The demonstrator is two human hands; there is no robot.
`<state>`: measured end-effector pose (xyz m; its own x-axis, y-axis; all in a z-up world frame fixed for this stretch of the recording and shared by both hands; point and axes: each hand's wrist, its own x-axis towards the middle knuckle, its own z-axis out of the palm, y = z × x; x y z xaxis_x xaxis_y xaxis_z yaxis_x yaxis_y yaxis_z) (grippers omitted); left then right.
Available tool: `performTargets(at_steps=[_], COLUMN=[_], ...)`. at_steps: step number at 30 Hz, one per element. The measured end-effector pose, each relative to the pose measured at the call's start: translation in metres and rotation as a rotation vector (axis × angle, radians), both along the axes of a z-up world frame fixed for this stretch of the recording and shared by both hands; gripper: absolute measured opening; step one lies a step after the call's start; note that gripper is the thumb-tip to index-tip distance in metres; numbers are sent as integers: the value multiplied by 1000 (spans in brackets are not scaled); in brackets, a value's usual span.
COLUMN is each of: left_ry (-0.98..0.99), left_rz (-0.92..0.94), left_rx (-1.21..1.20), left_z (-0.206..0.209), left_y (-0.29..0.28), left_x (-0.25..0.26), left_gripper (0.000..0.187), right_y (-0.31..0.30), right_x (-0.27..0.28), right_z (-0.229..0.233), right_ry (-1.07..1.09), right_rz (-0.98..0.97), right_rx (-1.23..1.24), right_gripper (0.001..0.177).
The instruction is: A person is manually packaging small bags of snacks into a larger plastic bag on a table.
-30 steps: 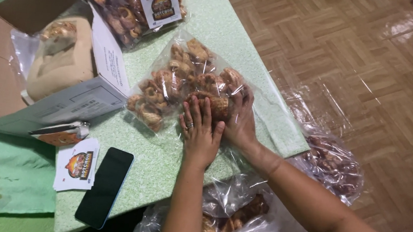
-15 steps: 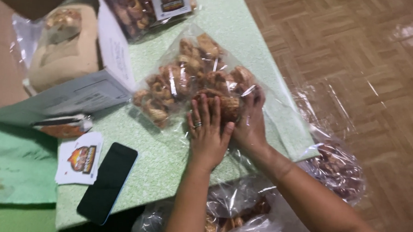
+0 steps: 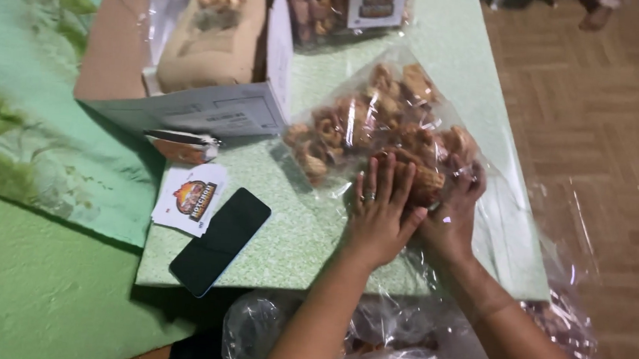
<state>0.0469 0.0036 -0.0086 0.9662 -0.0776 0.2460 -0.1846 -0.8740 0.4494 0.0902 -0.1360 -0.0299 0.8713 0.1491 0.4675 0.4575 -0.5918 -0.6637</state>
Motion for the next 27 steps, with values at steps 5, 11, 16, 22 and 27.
performTargets(at_steps=[5,11,16,22,27], left_ry=[-33,-5,19,34,38], left_rz=[0,-10,-10,-21,-27], left_rx=[-12,23,17,5,9], left_z=[-11,-6,-5,0,-2], left_y=[-3,0,-1,-1,-1], left_x=[-1,-2,-3,-3,-2], left_gripper=[73,72,73,73,74], right_y=[-6,2,-4,0,-1], right_x=[4,0,1,3,3], right_z=[-19,-5,-17,-19,-20], right_ry=[-31,-20,-73,-36,-56], right_rz=[-38,-42,-28,-58,-49], right_rx=[5,46,-21,41,-14], right_gripper=[103,103,102,106,104])
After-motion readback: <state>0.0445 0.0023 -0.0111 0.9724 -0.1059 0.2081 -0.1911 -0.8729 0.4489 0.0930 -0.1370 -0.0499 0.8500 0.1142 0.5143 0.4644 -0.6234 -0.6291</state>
